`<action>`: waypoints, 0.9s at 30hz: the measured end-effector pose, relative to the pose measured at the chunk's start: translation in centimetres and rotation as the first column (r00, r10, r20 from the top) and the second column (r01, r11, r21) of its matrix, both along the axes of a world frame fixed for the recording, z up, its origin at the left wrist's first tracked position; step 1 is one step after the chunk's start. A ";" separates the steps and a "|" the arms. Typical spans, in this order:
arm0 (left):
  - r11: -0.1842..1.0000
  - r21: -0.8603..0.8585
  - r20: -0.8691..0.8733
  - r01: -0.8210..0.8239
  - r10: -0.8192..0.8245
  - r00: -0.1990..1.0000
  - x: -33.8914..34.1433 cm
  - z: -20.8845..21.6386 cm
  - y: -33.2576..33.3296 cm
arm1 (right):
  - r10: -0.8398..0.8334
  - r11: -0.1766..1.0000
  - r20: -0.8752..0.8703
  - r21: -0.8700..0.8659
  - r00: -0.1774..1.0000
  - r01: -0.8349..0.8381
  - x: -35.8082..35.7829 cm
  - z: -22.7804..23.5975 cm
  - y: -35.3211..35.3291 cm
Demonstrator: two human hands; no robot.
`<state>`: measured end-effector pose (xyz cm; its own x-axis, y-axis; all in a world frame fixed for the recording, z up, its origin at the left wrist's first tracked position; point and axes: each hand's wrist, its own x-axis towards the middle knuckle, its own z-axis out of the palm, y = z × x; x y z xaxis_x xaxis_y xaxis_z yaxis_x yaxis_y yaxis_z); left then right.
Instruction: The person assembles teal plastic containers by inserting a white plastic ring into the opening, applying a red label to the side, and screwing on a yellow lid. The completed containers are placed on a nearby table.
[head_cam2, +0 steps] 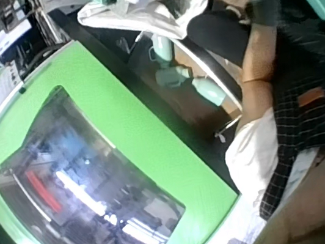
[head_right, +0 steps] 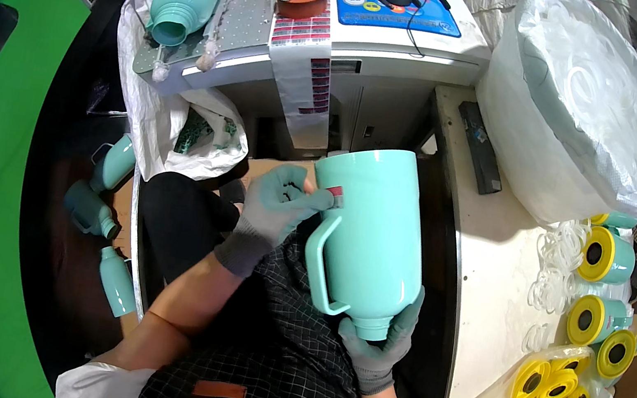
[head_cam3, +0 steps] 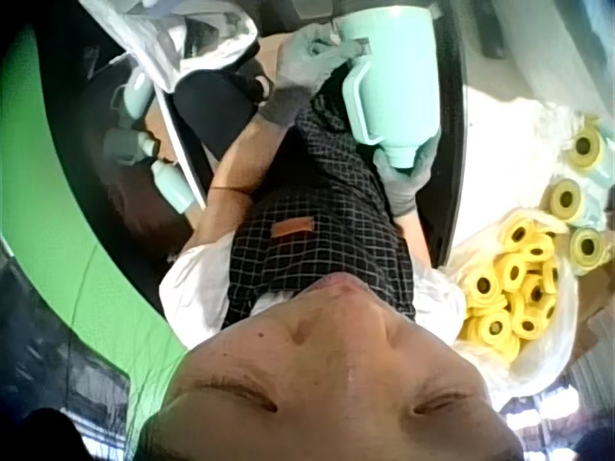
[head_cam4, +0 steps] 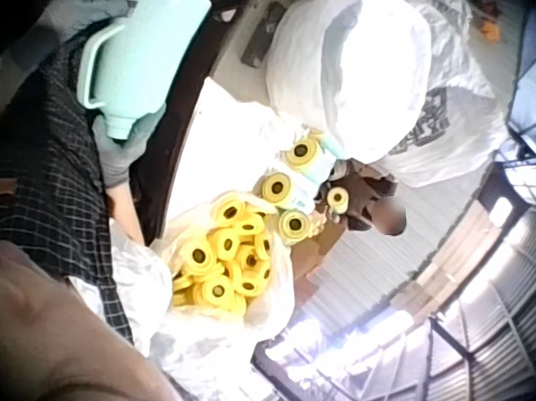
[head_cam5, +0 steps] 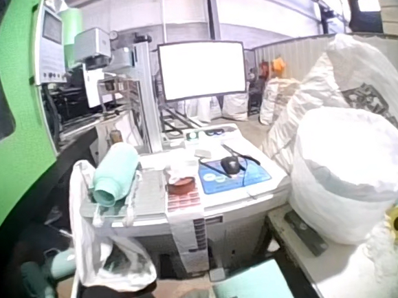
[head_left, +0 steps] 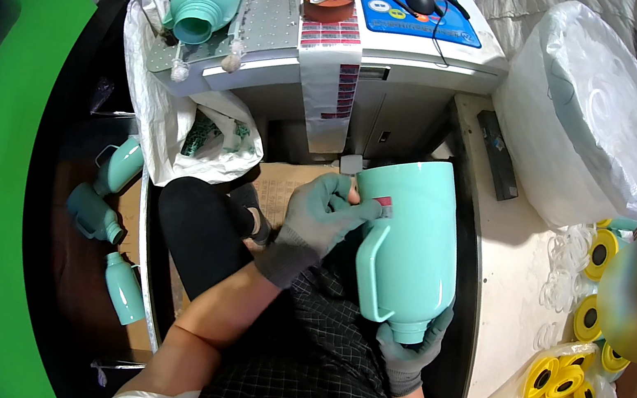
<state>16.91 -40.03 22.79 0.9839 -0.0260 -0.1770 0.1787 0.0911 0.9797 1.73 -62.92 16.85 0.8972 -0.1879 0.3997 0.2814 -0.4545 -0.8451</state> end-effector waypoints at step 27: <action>0.714 0.465 0.838 -0.523 -0.166 0.519 -8.0 11.7 20.2 | 0.319 0.914 0.438 -0.377 0.840 -0.150 27.2 14.0 14.1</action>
